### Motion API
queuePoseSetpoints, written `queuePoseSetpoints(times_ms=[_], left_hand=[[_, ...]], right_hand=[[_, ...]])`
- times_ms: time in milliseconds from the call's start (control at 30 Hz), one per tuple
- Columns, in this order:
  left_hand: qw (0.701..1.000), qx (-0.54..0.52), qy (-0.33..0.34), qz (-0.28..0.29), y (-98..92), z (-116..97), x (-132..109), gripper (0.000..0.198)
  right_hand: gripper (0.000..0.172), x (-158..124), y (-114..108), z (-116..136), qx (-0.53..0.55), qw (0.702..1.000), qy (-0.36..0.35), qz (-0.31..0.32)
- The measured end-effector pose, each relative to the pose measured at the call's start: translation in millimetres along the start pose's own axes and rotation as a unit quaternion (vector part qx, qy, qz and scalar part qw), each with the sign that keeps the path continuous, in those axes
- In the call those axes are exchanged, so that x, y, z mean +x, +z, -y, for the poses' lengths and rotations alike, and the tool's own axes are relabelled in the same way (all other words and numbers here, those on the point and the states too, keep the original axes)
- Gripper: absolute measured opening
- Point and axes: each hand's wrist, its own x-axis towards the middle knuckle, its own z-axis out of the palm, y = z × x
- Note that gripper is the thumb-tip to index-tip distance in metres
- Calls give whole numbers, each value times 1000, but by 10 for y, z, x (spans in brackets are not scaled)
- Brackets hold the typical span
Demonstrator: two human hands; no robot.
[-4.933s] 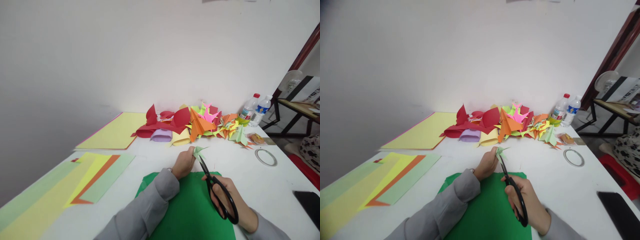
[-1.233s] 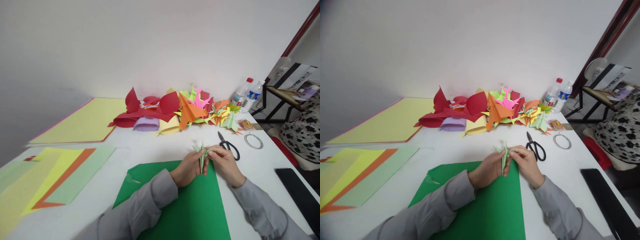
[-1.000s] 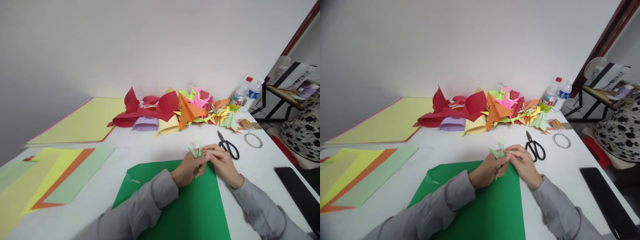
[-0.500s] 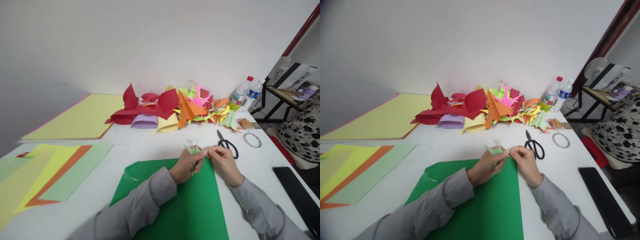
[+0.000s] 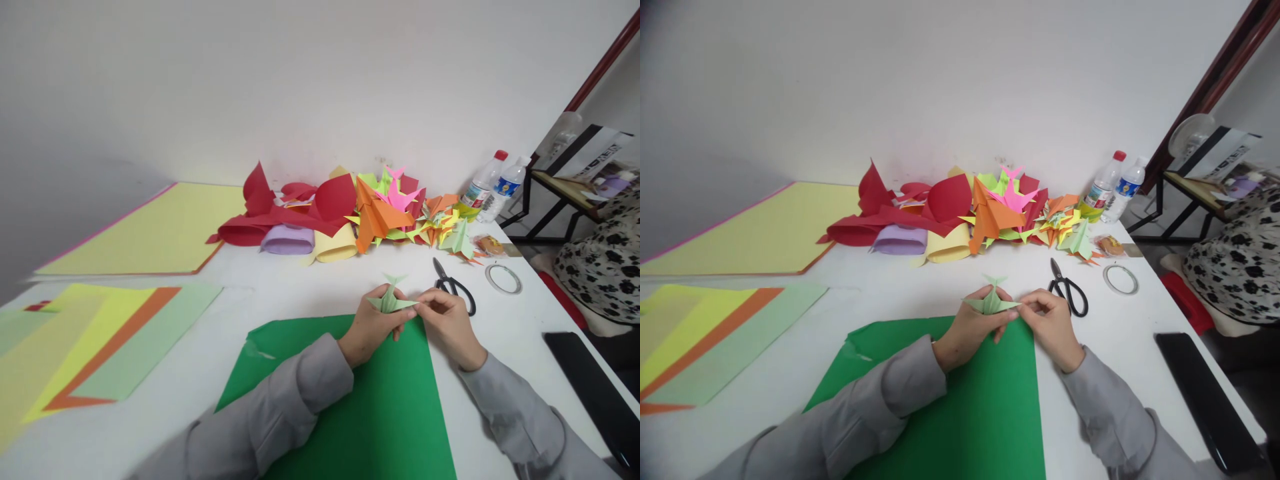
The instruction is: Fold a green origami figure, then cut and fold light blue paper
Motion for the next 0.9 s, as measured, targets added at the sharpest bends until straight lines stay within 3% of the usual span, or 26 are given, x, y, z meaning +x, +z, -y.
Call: queuePoseSetpoints(times_ms=[467,700,900], left_hand=[[998,-58,-29,10,-2,-20,16,39],[994,-95,-54,2,-1,-12,26,39],[998,-46,-30,-15,-17,48,44,42]], right_hand=[[17,2,-2,34,-46,997,-47,-29],[12,-26,4,54,-137,980,-132,-55],[13,-56,29,79,-175,964,-190,-58]])
